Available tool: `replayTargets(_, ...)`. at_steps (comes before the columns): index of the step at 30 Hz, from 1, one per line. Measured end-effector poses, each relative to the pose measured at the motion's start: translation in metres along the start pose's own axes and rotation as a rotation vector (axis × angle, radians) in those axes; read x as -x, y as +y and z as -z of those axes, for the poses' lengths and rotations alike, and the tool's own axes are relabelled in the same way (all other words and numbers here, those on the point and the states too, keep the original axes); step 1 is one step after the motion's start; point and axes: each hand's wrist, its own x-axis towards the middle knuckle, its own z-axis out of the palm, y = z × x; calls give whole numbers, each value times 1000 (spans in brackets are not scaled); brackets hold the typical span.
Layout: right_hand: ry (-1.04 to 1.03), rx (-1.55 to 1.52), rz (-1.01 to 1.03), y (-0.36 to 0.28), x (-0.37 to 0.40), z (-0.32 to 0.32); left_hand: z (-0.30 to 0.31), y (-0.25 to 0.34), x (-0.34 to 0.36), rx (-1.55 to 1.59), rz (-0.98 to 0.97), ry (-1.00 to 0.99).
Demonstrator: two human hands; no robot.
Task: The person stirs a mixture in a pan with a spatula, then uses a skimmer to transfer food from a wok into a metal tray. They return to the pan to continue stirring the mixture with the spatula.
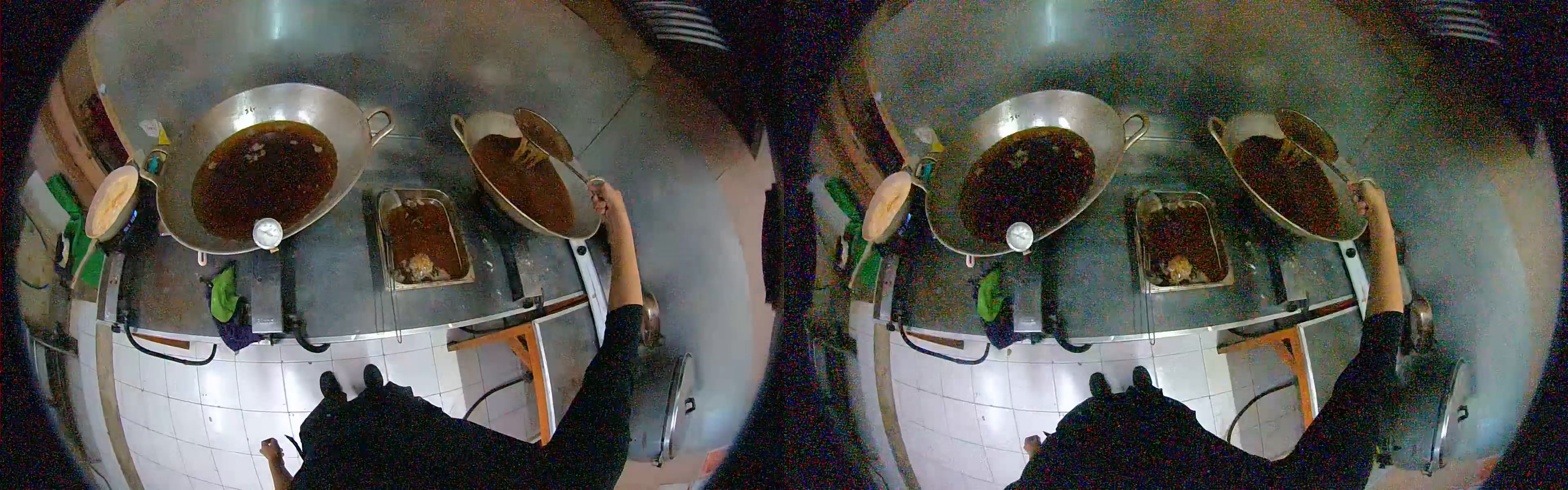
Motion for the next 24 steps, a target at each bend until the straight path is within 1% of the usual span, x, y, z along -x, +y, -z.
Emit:
replayTargets(4,-3,17,-13,-6,18,6,4,6,-6,-15,-5,-26)
replayTargets(7,-37,-32,-36,-6,29,13,5,6,-11,-25,-9,-42)
replayTargets(9,-138,-117,-79,-5,37,16,6,6,-13,-34,-11,-56)
replayTargets(12,-152,-50,-74,0,47,17,7,6,-15,-44,-12,-72)
replayTargets(13,-150,-49,-75,4,50,15,7,6,-16,-46,-15,-80)
replayTargets(15,-43,-52,-32,14,59,10,7,5,-16,-57,-21,-92)
replayTargets(16,-42,-52,-33,19,63,8,7,5,-16,-58,-23,-98)
replayTargets(18,-138,-147,-77,28,70,6,6,6,-17,-63,-31,-109)
replayTargets(19,-73,-77,-130,35,63,6,6,7,-17,-69,-37,-115)
replayTargets(20,-72,-79,-129,41,61,6,6,7,-17,-68,-42,-120)
replayTargets(22,-222,-153,-203,54,56,9,6,10,-18,-70,-56,-129)
replayTargets(23,-303,-128,-224,62,45,15,6,12,-18,-72,-63,-132)
replayTargets(24,-303,-129,-223,61,43,18,6,13,-18,-72,-71,-137)
